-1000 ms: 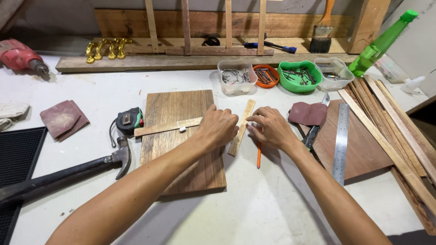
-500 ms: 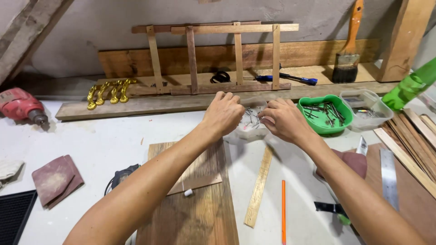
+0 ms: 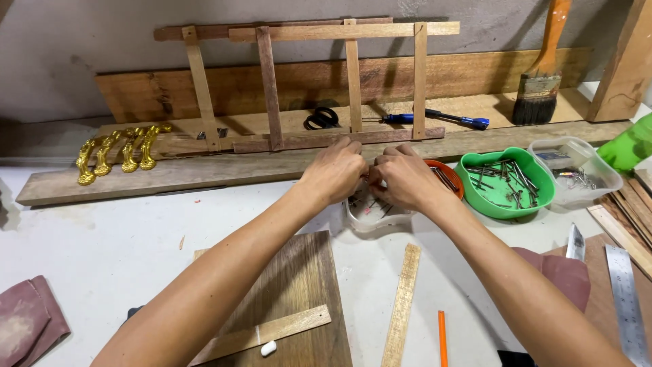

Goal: The person measures a wooden board with a tape measure, marks it with a pencil, and checks the mark with a steel ruler. They position a thin wood strip across the board and hammer nails into it, then sand the board's surface with a sanding block, moving it across the wood and along the strip.

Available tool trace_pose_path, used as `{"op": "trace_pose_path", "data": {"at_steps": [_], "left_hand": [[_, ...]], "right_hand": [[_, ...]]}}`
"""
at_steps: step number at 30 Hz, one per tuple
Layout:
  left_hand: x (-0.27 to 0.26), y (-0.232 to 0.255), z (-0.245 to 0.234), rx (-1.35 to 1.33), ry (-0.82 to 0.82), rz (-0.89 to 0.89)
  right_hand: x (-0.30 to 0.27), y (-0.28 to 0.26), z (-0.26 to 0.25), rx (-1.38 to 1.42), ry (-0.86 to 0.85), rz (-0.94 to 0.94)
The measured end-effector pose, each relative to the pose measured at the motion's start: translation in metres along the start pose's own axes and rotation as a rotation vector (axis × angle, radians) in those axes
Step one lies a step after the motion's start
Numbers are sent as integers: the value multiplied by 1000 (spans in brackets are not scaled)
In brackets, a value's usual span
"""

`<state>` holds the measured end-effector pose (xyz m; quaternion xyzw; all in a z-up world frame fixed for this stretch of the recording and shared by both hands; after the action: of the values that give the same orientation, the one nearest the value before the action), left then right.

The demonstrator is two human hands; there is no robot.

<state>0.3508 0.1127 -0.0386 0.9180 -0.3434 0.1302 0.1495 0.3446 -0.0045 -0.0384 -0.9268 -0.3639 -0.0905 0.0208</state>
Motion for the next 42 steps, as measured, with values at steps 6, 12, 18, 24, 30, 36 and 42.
{"op": "trace_pose_path", "data": {"at_steps": [6,12,18,24,30,36,42], "left_hand": [[-7,5,-13,-27,22,20],[-25,12,-41,-103,155,1],[-76,42,-93,-162,241,74],[-141,69,-144,-313,266,76],[-201,65,-161,-414,320,-76],[-239,45,-161,-589,329,-324],[-244,11,-135,-590,272,-461]], "right_hand": [[2,3,6,-78,30,-21],[-12,-9,-20,163,95,27],[-34,-49,-48,577,134,209],[-43,-83,-24,1117,87,263],[-44,-151,-32,1379,157,147],[-49,-215,-64,915,342,154],[-36,-231,-50,799,539,45]]}}
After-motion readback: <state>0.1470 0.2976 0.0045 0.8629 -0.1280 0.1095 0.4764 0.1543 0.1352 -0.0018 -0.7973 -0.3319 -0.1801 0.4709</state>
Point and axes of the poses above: each hand's wrist, its own x-axis towards the middle knuckle, its own z-axis out of the palm, y = z × x, the point moved 6 cm from there along x, towards the middle knuckle, and after that the axes turned 1 degree about -x, right-handed, at the moved point
